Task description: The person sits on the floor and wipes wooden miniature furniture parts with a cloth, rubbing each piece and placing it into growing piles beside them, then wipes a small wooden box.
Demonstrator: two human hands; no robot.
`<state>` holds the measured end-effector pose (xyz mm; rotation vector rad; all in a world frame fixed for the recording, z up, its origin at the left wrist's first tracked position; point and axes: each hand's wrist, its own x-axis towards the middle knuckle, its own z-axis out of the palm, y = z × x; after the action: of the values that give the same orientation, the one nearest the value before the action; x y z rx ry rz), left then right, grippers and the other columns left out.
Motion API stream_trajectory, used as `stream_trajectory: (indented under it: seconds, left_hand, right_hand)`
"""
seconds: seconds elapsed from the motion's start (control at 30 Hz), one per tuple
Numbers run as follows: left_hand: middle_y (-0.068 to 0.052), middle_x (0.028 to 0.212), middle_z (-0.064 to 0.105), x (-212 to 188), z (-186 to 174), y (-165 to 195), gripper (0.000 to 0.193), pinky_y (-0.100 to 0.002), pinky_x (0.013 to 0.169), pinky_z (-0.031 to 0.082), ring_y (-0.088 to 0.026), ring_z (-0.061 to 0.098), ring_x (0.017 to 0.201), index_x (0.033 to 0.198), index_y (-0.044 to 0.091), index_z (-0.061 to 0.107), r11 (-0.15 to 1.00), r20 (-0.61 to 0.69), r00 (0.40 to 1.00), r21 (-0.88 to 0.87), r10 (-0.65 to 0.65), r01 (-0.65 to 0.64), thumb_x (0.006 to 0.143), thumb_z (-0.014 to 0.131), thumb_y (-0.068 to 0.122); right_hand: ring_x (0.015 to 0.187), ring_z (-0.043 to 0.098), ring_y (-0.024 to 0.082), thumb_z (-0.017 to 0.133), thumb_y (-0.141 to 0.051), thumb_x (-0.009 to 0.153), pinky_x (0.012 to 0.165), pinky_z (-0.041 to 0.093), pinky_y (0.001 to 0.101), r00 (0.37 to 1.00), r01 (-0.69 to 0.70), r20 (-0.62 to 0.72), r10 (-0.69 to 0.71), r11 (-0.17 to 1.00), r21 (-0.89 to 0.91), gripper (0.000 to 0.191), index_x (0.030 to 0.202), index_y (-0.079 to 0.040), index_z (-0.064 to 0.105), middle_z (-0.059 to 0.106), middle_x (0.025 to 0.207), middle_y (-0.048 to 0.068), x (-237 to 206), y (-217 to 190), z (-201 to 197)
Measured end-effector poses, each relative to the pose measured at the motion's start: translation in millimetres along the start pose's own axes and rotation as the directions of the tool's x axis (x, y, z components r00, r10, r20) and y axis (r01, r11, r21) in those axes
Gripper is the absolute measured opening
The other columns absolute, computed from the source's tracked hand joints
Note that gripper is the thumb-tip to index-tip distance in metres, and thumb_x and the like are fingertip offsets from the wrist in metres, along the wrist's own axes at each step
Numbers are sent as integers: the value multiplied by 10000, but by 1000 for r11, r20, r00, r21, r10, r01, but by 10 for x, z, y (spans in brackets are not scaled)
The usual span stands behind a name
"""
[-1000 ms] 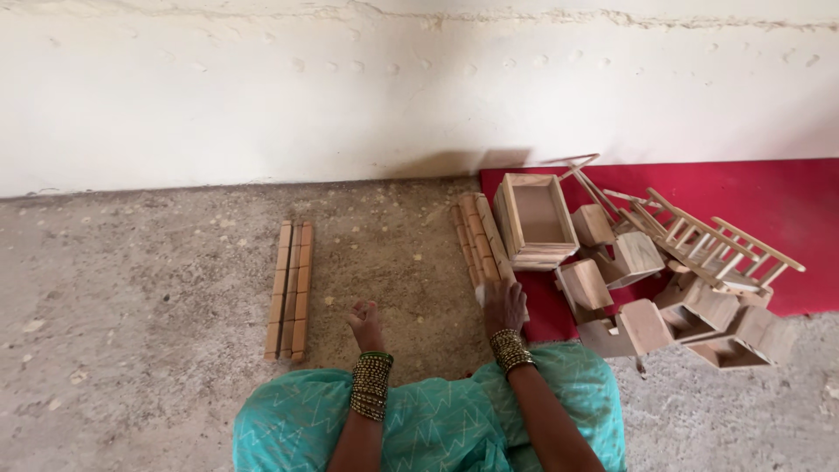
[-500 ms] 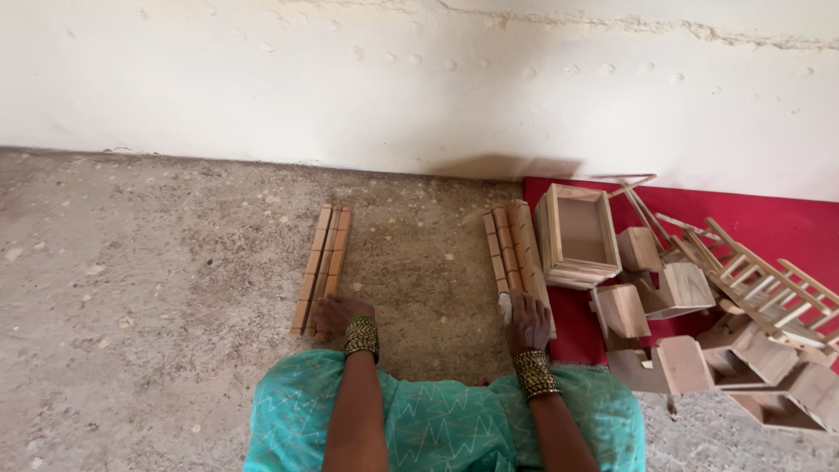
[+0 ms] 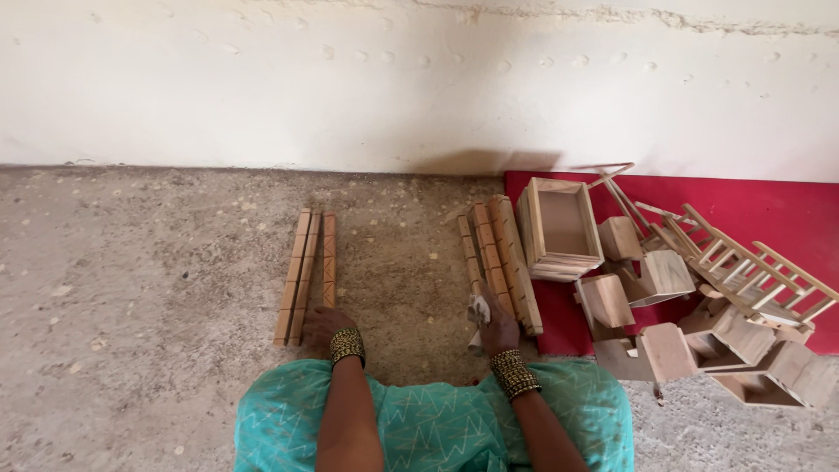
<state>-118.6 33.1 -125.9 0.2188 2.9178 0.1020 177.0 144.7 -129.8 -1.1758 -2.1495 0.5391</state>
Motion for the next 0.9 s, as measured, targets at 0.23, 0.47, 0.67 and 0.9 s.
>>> stream_trajectory:
  seconds: [0.23, 0.47, 0.67, 0.9]
  left_hand:
    - [-118, 886, 664, -171, -65, 262, 350, -369, 475, 604, -207, 710, 602, 1224, -35, 566, 696, 184, 978, -715, 97, 65, 1019, 632, 241]
    - [-63, 606, 518, -1089, 277, 377, 415, -357, 349, 352, -164, 446, 405, 1020, -18, 540, 76, 302, 680, -937, 668, 342, 1077, 542, 393]
    - [-164, 673, 653, -1625, 512, 300, 619, -411, 443, 460, -286, 585, 510, 1528, -97, 322, 204, -207, 409, -620, 889, -757, 1051, 518, 247]
    - [-160, 1080, 713, -1698, 479, 144, 525, -400, 525, 537, -269, 677, 664, 1472, 31, 446, -99, -506, 72, -302, 859, -948, 1055, 618, 299]
  right_hand:
    - [998, 717, 250, 724, -377, 979, 811, 588, 449, 853, -519, 309, 420, 627, 580, 504, 1358, -51, 657, 710, 1202, 168, 56, -177, 27]
    - [1022, 654, 228, 573, -539, 918, 853, 563, 434, 752, -594, 582, 311, -66, 802, 550, 1273, -120, 593, 673, 1115, 83, 69, -592, -31]
    - [952, 653, 145, 642, -424, 970, 796, 540, 354, 863, -503, 429, 265, 521, 690, 472, 1215, -23, 686, 716, 1036, 39, -153, -597, 181]
    - [622, 651, 188, 812, -105, 971, 516, 552, 344, 868, -484, 482, 117, -5, 875, 202, 1054, 4, 663, 667, 811, 99, 65, -251, -230]
